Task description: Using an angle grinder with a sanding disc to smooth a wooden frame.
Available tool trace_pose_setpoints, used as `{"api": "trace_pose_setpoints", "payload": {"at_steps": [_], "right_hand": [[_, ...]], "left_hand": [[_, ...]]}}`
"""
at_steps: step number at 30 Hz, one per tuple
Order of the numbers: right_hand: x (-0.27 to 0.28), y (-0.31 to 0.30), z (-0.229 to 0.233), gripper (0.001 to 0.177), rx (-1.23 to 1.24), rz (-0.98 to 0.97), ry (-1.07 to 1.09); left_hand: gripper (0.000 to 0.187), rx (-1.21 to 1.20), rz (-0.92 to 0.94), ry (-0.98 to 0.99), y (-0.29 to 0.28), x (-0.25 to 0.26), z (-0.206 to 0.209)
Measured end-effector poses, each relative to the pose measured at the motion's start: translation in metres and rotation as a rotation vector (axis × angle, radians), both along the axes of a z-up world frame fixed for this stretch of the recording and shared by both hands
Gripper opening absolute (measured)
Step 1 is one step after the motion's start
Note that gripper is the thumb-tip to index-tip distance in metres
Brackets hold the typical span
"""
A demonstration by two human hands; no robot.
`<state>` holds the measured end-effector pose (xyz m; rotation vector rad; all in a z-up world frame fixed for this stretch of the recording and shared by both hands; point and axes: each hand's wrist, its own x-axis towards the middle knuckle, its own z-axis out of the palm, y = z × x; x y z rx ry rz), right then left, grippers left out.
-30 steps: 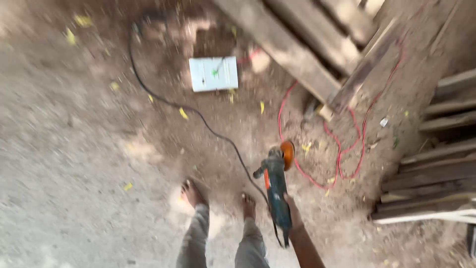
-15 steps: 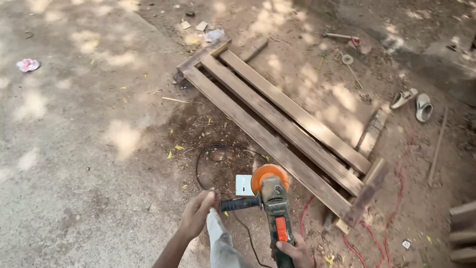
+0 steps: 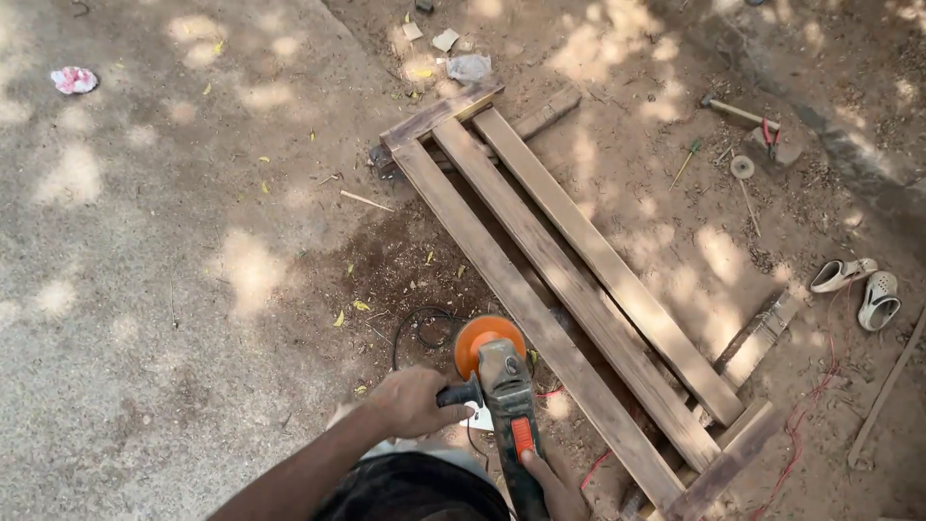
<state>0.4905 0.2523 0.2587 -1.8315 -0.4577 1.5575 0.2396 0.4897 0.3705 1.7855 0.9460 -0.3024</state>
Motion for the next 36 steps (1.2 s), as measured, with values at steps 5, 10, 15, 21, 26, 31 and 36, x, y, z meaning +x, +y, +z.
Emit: {"api": "trace_pose_setpoints", "payload": {"at_steps": [5, 10, 15, 21, 26, 31, 36], "right_hand": [[-0.008, 0.085, 0.004, 0.056, 0.086, -0.038, -0.052], [-0.008, 0.177, -0.045, 0.053, 0.047, -0.193, -0.135], [-0.003, 0.315, -0.117, 0.055, -0.043, -0.202, -0.237], [-0.015, 0.516, -0.278, 0.049, -0.358, 0.081, -0.419], [-0.017, 0.624, -0.472, 0.048, -0.127, 0.122, -0.442], [-0.018, 0.696, -0.597, 0.056, -0.035, 0.194, -0.456], [-0.019, 0.738, -0.651, 0.07, 0.05, 0.27, -0.418]], "left_hand": [[0.043, 0.062, 0.022, -0.049, 0.087, 0.017, -0.036], [0.044, 0.018, -0.003, -0.091, 0.207, 0.033, -0.086], [0.043, -0.07, 0.011, -0.171, 0.349, 0.043, -0.191], [0.053, -0.258, -0.097, 0.017, 0.511, 0.056, -0.424], [0.059, -0.173, -0.133, 0.191, 0.593, 0.046, -0.62], [0.055, -0.165, 0.111, 0.204, 0.643, 0.035, -0.729], [0.049, -0.202, 0.285, 0.347, 0.68, 0.03, -0.769]]}}
